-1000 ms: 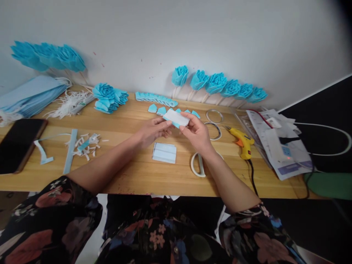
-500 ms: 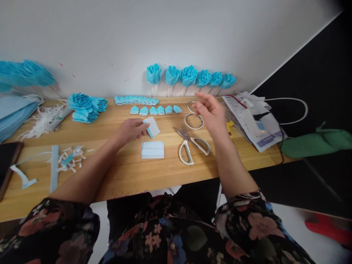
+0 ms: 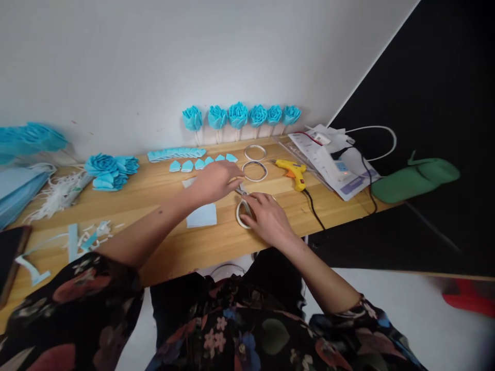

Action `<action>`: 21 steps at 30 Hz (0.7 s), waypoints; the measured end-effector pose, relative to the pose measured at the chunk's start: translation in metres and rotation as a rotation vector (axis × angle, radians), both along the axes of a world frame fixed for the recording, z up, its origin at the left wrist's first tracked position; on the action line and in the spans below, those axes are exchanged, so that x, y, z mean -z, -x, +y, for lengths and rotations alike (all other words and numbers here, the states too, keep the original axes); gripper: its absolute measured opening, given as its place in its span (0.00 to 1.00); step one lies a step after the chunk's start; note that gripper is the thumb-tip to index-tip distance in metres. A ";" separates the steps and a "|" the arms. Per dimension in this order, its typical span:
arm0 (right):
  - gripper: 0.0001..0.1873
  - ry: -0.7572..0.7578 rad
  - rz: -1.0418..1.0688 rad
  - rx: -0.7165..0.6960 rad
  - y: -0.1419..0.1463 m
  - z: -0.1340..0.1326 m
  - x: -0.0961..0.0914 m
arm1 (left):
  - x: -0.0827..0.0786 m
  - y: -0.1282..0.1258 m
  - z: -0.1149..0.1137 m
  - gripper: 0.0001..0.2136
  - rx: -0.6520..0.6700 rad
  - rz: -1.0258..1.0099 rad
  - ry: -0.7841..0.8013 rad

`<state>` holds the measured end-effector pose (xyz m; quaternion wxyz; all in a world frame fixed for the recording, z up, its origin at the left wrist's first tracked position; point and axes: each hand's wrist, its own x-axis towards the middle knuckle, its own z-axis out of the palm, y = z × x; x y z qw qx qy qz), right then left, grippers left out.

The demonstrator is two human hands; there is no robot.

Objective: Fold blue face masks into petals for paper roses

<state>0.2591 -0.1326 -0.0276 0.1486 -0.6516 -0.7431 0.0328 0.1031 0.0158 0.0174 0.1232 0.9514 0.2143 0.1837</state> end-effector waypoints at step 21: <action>0.25 0.158 0.254 0.205 -0.064 -0.058 -0.018 | 0.005 -0.040 0.021 0.05 -0.082 -0.403 0.776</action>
